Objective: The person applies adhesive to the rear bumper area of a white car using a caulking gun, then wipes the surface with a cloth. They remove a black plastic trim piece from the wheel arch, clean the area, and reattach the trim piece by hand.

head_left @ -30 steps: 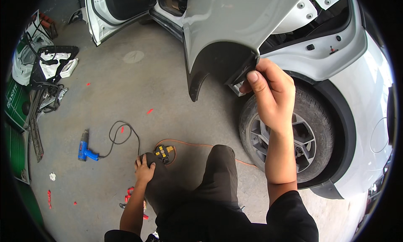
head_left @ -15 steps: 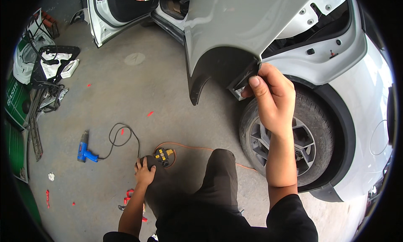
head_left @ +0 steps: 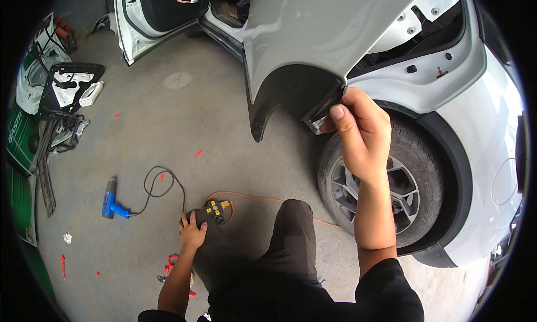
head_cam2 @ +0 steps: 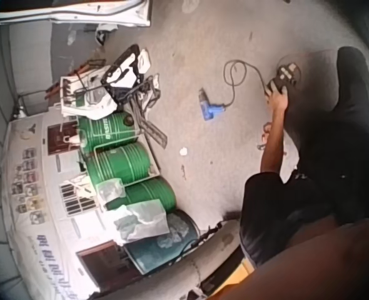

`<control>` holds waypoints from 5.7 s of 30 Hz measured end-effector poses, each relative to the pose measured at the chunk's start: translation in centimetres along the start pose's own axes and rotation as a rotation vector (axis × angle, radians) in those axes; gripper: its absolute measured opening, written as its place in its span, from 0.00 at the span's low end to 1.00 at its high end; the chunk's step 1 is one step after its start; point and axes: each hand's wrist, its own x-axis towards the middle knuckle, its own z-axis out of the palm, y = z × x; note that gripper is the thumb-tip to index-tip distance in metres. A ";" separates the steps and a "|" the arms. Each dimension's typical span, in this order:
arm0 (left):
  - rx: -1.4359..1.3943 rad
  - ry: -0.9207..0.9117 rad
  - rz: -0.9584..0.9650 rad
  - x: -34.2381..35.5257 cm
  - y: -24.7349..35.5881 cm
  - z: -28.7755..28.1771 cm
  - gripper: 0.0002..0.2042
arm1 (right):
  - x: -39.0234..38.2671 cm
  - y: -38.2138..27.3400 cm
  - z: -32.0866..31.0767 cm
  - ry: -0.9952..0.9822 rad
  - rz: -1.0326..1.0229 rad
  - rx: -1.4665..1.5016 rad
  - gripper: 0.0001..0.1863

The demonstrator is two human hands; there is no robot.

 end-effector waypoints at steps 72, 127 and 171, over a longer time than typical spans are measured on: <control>-0.539 0.956 1.466 -2.3 35.4 -23.8 0.37 | -53.0 -8.7 -4.6 -0.115 1.709 0.326 0.12; -0.572 1.008 1.510 -2.1 34.1 -22.2 0.19 | -0.3 6.3 1.5 0.155 -0.575 -0.152 0.08; -0.860 1.251 1.355 -2.9 36.5 -21.4 0.30 | -2.5 -3.2 -0.6 -0.293 0.280 -0.322 0.12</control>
